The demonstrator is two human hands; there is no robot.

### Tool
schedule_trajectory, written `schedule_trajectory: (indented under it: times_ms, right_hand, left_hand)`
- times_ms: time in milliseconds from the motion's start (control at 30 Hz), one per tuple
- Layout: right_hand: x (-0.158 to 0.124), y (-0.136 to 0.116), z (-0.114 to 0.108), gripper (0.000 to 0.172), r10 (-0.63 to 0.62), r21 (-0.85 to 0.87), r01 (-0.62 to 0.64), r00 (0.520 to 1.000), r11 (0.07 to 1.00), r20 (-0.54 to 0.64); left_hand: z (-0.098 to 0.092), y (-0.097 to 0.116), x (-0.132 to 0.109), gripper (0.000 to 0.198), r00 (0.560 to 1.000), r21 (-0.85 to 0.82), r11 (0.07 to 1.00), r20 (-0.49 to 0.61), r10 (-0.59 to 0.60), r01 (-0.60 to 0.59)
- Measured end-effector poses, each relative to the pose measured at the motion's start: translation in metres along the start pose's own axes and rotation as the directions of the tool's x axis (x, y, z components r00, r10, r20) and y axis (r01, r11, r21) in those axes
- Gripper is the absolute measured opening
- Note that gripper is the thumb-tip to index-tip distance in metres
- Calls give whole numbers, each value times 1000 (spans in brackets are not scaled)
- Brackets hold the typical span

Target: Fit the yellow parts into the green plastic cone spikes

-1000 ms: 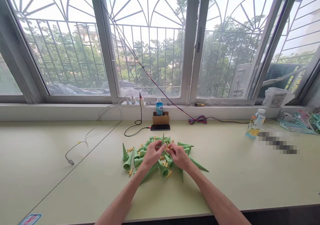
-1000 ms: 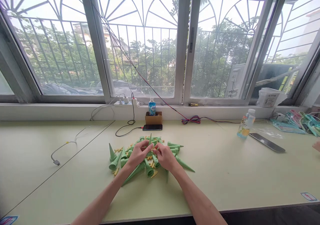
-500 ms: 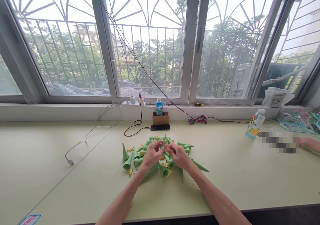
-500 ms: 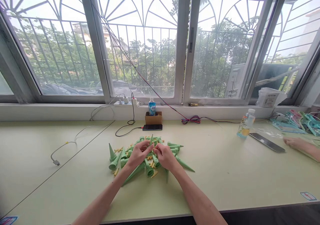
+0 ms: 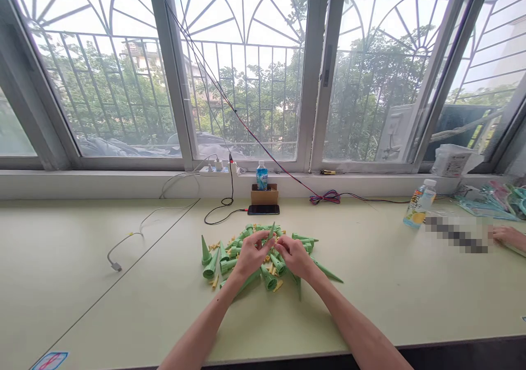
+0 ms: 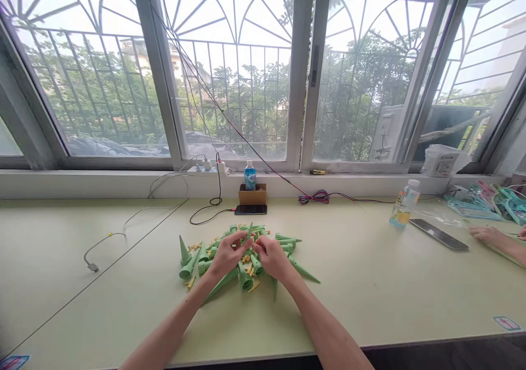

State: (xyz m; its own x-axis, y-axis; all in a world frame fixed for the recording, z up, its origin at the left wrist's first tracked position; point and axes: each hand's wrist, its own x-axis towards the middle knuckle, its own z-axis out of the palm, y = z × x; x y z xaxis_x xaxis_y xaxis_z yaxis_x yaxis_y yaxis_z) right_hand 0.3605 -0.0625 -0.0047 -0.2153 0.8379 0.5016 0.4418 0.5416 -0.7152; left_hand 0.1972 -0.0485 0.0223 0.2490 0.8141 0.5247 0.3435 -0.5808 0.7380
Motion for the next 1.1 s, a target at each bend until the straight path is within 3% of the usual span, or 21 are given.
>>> schedule_trajectory:
  times_ms: [600, 1100]
  right_hand:
    - [-1, -1, 0, 17, -21, -27, 21, 1000, 999, -10]
    - [0, 1, 1, 23, -7, 10, 7, 1000, 1000, -12]
  left_hand:
    - [1, -6, 1, 30, 1000, -45, 999, -2, -15, 15]
    - [0, -6, -1, 29, 995, 154, 983, 25, 93, -96]
